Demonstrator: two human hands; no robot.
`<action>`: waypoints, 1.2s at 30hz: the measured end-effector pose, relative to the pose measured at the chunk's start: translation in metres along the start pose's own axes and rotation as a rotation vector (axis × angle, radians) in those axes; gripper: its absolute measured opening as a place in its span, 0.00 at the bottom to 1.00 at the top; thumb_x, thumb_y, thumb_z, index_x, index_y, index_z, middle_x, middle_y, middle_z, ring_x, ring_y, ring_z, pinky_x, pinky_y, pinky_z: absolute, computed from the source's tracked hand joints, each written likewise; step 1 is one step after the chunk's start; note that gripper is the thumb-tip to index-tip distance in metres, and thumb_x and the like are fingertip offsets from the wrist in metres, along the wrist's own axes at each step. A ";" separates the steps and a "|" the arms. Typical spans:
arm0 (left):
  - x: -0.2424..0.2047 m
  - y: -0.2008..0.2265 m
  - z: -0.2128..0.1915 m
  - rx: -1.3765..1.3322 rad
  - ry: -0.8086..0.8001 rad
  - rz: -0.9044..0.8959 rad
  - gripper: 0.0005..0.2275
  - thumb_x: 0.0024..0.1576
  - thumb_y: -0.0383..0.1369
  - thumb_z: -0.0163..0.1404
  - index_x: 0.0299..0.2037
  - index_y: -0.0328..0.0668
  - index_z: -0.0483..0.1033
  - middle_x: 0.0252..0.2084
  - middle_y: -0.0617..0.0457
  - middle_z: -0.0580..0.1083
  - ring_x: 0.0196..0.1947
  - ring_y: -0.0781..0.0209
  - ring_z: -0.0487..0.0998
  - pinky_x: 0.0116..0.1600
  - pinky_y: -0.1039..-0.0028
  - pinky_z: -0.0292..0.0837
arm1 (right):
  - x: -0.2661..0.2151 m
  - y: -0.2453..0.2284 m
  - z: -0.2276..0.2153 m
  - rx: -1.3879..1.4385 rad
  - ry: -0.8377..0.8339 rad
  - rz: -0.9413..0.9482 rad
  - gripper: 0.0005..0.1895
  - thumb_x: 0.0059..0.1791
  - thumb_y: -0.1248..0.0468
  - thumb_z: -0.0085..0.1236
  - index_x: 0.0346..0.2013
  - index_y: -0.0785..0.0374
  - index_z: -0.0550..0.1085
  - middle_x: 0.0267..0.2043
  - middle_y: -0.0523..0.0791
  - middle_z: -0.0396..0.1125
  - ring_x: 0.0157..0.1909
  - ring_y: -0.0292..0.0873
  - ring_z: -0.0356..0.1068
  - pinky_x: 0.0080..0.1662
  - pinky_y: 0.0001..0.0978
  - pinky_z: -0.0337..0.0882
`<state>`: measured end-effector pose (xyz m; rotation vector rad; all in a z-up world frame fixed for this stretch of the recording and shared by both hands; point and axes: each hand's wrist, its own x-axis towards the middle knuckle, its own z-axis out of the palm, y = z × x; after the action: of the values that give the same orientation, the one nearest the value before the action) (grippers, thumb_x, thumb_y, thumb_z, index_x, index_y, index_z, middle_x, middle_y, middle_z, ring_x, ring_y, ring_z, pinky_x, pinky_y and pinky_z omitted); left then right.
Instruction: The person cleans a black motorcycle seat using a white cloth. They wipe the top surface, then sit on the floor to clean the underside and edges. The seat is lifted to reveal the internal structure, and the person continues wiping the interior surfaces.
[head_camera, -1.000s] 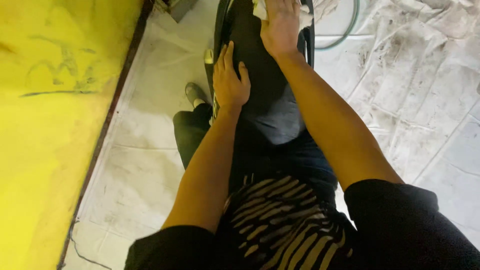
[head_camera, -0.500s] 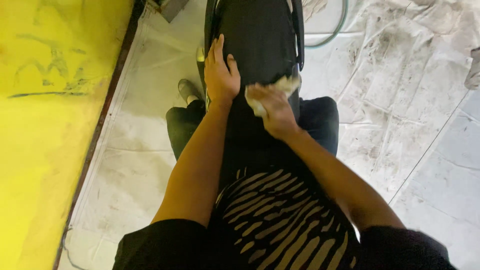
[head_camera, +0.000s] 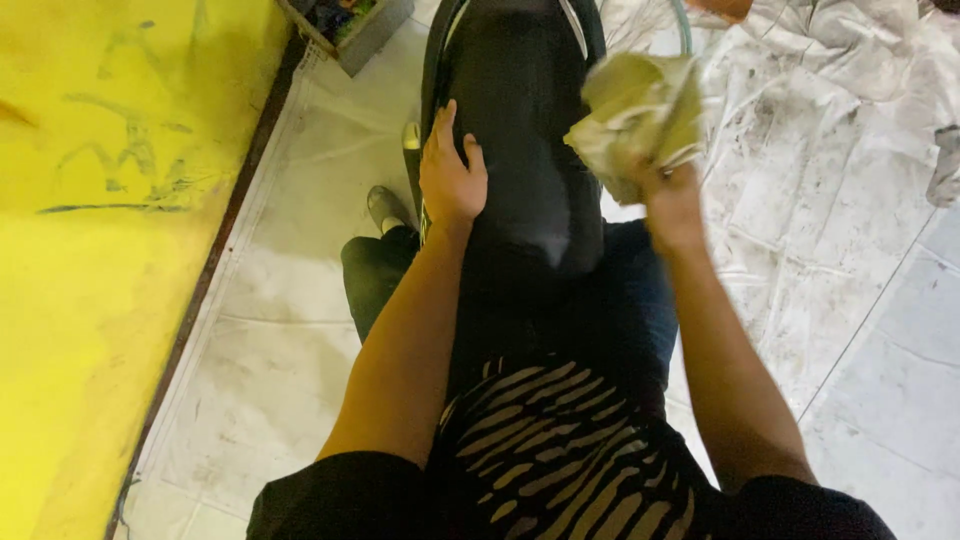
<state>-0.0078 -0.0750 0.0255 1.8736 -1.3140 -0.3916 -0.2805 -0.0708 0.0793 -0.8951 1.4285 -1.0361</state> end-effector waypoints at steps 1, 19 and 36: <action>-0.001 -0.004 0.003 0.026 -0.012 -0.001 0.22 0.61 0.32 0.47 0.68 0.47 0.65 0.64 0.41 0.72 0.60 0.40 0.76 0.61 0.57 0.73 | 0.003 0.025 0.007 -0.325 0.010 -0.140 0.13 0.55 0.66 0.51 0.52 0.70 0.70 0.43 0.54 0.69 0.43 0.54 0.68 0.46 0.44 0.71; 0.001 -0.003 0.002 0.140 -0.052 0.003 0.22 0.63 0.34 0.44 0.69 0.50 0.62 0.63 0.44 0.71 0.58 0.43 0.76 0.59 0.56 0.75 | 0.209 0.002 0.155 -1.086 -0.041 -0.796 0.04 0.51 0.60 0.60 0.39 0.54 0.77 0.49 0.50 0.60 0.56 0.68 0.61 0.59 0.59 0.58; -0.002 -0.021 0.009 0.098 0.048 0.158 0.19 0.57 0.38 0.47 0.56 0.38 0.73 0.51 0.39 0.72 0.49 0.37 0.75 0.51 0.55 0.74 | 0.080 0.018 0.215 -0.839 -0.481 -0.906 0.05 0.51 0.63 0.51 0.36 0.59 0.73 0.36 0.48 0.65 0.41 0.56 0.71 0.45 0.46 0.71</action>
<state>-0.0010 -0.0736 0.0036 1.8318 -1.4594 -0.2018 -0.0758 -0.1638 0.0329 -2.3675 0.9991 -0.7041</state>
